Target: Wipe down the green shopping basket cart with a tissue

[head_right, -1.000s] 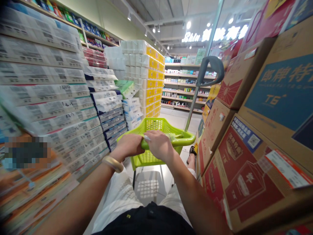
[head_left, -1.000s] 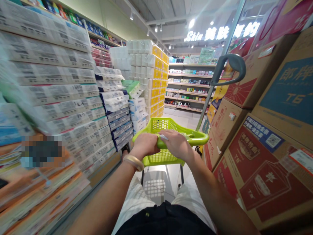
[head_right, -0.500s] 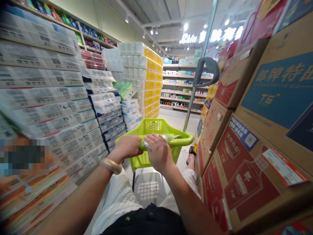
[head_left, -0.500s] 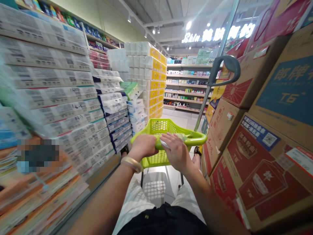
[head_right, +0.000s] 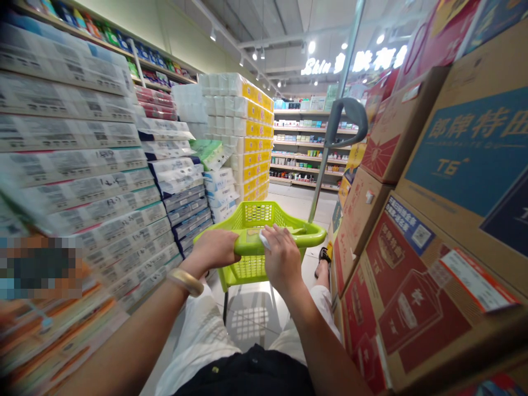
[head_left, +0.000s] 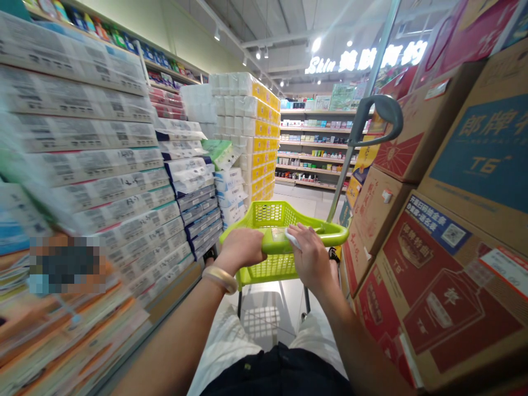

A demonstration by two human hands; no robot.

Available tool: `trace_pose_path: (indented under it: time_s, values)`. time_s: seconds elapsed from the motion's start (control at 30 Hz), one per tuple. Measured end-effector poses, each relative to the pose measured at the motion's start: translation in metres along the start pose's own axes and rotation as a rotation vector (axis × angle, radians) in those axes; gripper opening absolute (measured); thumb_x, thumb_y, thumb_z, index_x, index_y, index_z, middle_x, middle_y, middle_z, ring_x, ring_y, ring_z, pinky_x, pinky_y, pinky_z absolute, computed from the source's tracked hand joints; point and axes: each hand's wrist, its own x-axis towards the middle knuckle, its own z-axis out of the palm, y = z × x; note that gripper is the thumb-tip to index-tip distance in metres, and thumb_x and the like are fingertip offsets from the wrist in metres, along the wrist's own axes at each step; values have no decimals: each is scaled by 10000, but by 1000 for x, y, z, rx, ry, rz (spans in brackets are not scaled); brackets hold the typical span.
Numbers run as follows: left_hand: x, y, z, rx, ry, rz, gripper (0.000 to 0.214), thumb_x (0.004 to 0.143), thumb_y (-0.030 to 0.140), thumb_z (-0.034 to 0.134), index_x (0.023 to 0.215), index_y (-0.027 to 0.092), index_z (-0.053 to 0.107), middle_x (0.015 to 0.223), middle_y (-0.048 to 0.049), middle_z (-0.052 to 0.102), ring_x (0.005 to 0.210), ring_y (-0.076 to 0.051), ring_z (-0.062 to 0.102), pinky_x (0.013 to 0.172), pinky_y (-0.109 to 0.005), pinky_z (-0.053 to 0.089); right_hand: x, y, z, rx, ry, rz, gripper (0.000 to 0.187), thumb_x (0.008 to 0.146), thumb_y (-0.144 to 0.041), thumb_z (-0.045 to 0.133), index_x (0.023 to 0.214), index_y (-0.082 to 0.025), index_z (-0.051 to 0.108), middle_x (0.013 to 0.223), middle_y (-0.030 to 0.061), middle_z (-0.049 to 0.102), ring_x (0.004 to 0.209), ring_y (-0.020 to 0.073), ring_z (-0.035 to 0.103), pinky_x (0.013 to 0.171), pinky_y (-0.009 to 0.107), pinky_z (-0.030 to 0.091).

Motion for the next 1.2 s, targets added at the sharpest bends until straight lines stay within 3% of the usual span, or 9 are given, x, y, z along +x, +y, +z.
trace_pose_path:
  time_s: [0.17, 0.37, 0.5, 0.57, 0.7, 0.77, 0.93, 1.1, 1.2]
  values:
    - [1, -1, 1, 3, 9, 4, 298, 707, 398, 585, 914, 229, 715, 951, -115, 750, 891, -297, 705, 751, -368, 542, -1, 15, -4, -70, 85, 124, 312, 950, -214, 429, 1121, -178, 687, 1169, 114, 711, 1170, 256, 617, 1074, 496, 421]
    - [1, -2, 3, 12, 20, 18, 310, 702, 407, 579, 914, 229, 717, 931, -122, 749, 886, -307, 703, 743, -383, 540, -7, -2, -1, 11, 3, -65, 335, 941, -158, 421, 1171, -200, 661, 1245, 71, 680, 1241, 213, 568, 1131, 453, 360]
    - [1, -2, 3, 7, 23, 24, 294, 700, 384, 570, 905, 231, 715, 925, -116, 749, 871, -306, 705, 724, -381, 540, 0, 12, -6, -71, 87, 166, 302, 954, -215, 426, 1089, -182, 695, 1152, 105, 720, 1150, 255, 625, 1098, 518, 365]
    - [1, -2, 3, 10, 26, 21, 293, 696, 382, 572, 902, 231, 716, 919, -115, 750, 865, -306, 705, 716, -376, 540, 1, 10, -6, -101, 76, 198, 286, 950, -226, 447, 1078, -183, 699, 1150, 109, 720, 1147, 268, 625, 1104, 533, 346]
    - [1, -2, 3, 14, 21, 18, 303, 703, 389, 578, 915, 226, 718, 923, -120, 751, 880, -308, 703, 739, -379, 538, 1, -13, -1, 6, -58, -30, 304, 939, -173, 463, 1163, -208, 665, 1236, 68, 686, 1231, 234, 573, 1139, 465, 324]
    - [1, -3, 3, 15, 17, 16, 301, 709, 393, 576, 916, 227, 718, 932, -122, 750, 887, -309, 702, 745, -380, 536, 3, -15, -1, 33, -79, -53, 308, 940, -161, 458, 1166, -212, 662, 1233, 57, 689, 1222, 225, 581, 1143, 455, 321]
    - [1, -3, 3, 15, 14, 10, 285, 713, 383, 570, 909, 235, 715, 927, -110, 749, 866, -302, 704, 724, -373, 532, 12, 1, -6, -68, -9, 189, 281, 946, -196, 448, 1077, -160, 694, 1144, 111, 721, 1135, 267, 627, 1072, 470, 397]
    - [1, -2, 4, -2, 21, 12, 284, 717, 385, 592, 922, 235, 717, 941, -110, 747, 900, -297, 699, 768, -375, 522, 22, -20, 0, -2, -193, 22, 262, 945, -195, 480, 1112, -199, 681, 1247, 71, 680, 1220, 232, 577, 1120, 427, 339]
    - [1, -3, 4, -1, 35, 15, 271, 714, 393, 595, 896, 231, 714, 919, -110, 749, 878, -301, 703, 744, -374, 520, 37, -27, -3, -17, -318, 18, 245, 952, -172, 457, 1025, -199, 689, 1151, 71, 717, 1123, 211, 628, 1065, 386, 386]
